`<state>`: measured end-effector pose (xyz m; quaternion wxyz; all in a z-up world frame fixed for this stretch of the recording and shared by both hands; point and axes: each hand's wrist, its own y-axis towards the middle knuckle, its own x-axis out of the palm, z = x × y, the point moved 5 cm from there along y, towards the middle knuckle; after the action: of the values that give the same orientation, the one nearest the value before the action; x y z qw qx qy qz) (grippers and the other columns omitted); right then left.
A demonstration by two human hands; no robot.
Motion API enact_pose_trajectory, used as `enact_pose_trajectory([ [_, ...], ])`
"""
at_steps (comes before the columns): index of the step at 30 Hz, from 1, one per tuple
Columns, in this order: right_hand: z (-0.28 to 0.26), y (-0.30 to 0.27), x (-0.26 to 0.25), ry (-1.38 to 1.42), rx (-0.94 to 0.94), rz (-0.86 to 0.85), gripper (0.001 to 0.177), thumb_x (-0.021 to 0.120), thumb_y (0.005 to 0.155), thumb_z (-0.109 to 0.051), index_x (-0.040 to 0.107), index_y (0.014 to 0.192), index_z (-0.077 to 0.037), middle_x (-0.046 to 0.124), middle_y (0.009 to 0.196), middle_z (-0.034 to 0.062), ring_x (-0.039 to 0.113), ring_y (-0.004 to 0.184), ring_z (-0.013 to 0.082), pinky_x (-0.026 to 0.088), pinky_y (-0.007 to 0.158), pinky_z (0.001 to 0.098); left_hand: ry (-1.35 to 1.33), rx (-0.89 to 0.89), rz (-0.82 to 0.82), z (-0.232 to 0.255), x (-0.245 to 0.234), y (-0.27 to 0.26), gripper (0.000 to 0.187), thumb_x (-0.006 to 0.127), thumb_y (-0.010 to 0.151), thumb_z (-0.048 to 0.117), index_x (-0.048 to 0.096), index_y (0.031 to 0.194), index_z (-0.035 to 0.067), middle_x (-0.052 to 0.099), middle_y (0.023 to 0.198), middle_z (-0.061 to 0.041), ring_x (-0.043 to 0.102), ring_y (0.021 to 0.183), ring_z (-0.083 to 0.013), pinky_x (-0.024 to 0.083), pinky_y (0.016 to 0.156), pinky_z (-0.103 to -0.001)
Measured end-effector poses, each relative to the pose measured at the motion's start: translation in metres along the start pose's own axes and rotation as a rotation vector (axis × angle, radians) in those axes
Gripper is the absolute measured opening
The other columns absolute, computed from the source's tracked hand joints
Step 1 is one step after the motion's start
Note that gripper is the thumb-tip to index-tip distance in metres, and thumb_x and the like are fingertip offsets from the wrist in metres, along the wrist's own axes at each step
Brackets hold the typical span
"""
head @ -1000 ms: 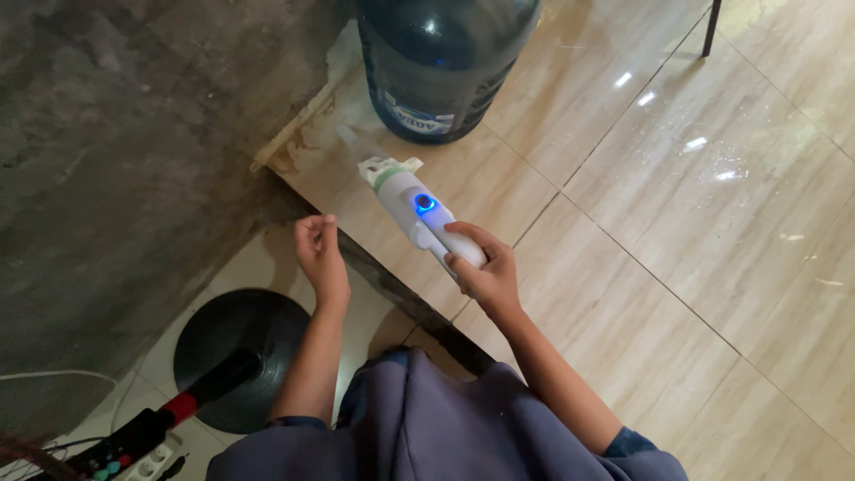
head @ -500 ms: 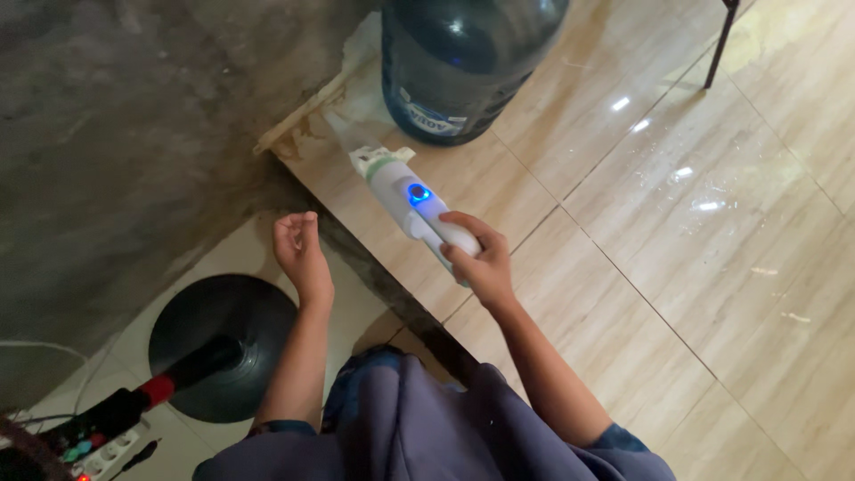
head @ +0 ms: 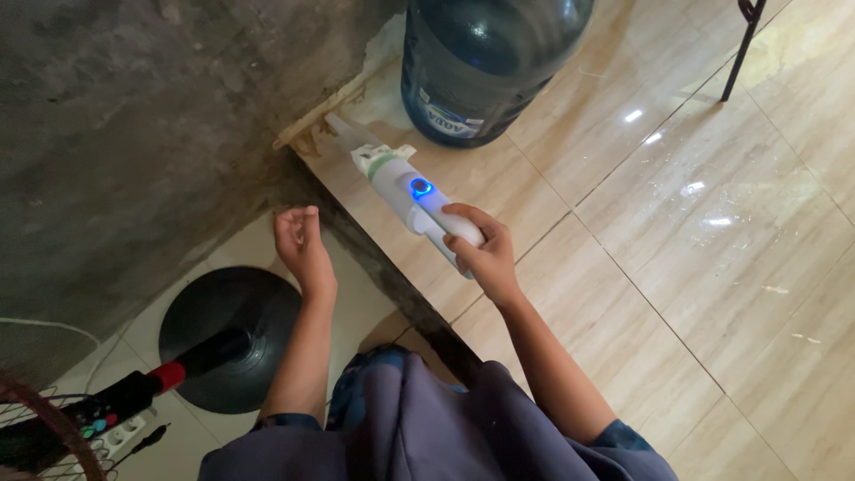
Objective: The person uses a handheld vacuum cleaner to suck up debris from the tiled floor and along the wall edges.
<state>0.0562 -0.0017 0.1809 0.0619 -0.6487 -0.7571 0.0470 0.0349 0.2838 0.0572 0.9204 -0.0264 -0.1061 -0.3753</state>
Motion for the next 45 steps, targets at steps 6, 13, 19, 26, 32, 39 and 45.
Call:
enact_pose_trajectory([
  [6,0.002,-0.01,-0.001,-0.02,0.02,-0.029,0.041,0.069,0.08,-0.004,0.07,0.121,-0.002,0.065,0.078,0.0045,0.053,0.049,0.008,0.041,0.046,0.0234,-0.038,-0.004,-0.01,0.0,0.0,0.001,0.013,0.071,0.097,0.013,0.059,0.1,0.008,0.06,0.096,0.001,0.056,0.093,-0.0105,0.045,0.088,-0.027],
  [13,-0.001,-0.035,-0.021,-0.085,0.102,-0.031,0.041,0.068,0.077,-0.004,0.072,0.119,-0.002,0.063,0.072,0.0036,0.052,0.048,0.0077,0.04,0.043,0.0237,-0.004,0.029,0.026,0.001,-0.005,0.005,0.013,0.07,0.098,0.011,0.058,0.099,0.008,0.061,0.098,0.001,0.056,0.095,-0.0104,0.045,0.09,-0.027],
  [19,-0.001,-0.037,-0.011,-0.112,0.069,-0.081,0.041,0.067,0.078,-0.007,0.073,0.118,-0.002,0.065,0.074,0.0026,0.054,0.051,0.0069,0.044,0.045,0.0221,0.005,0.031,0.052,0.004,-0.008,0.009,0.012,0.07,0.098,0.01,0.058,0.099,0.008,0.061,0.098,0.0,0.055,0.097,-0.0118,0.044,0.092,-0.029],
  [26,0.001,-0.031,-0.001,-0.113,0.07,-0.119,0.042,0.067,0.079,-0.007,0.072,0.12,-0.003,0.066,0.076,0.0021,0.054,0.052,0.0063,0.044,0.046,0.0217,0.036,0.034,0.06,0.01,-0.011,0.01,0.011,0.069,0.099,0.012,0.059,0.099,0.008,0.061,0.1,0.0,0.056,0.101,-0.0132,0.043,0.097,-0.03],
  [32,0.007,-0.024,0.008,-0.095,0.065,-0.126,0.041,0.068,0.08,-0.008,0.072,0.12,-0.004,0.065,0.077,0.0016,0.054,0.052,0.0063,0.044,0.046,0.0216,0.044,0.042,0.067,0.009,-0.01,0.009,0.013,0.071,0.098,0.013,0.059,0.098,0.008,0.061,0.099,0.0,0.055,0.1,-0.0131,0.043,0.096,-0.031],
  [39,0.014,-0.044,-0.027,-0.119,0.035,-0.06,0.039,0.067,0.078,-0.008,0.074,0.116,-0.004,0.069,0.083,0.0023,0.056,0.055,0.0061,0.045,0.047,0.0214,0.036,0.022,0.011,0.009,-0.003,0.002,0.011,0.07,0.097,0.012,0.059,0.099,0.008,0.063,0.1,0.001,0.056,0.099,-0.0113,0.044,0.094,-0.029],
  [45,0.014,-0.078,-0.074,-0.25,0.033,-0.04,0.038,0.067,0.076,-0.005,0.074,0.114,-0.004,0.073,0.089,0.0009,0.057,0.058,0.0059,0.046,0.047,0.0225,-0.054,-0.027,-0.063,0.002,0.012,-0.012,0.013,0.07,0.099,0.015,0.059,0.102,0.008,0.06,0.098,0.001,0.054,0.092,-0.0087,0.044,0.087,-0.027],
])
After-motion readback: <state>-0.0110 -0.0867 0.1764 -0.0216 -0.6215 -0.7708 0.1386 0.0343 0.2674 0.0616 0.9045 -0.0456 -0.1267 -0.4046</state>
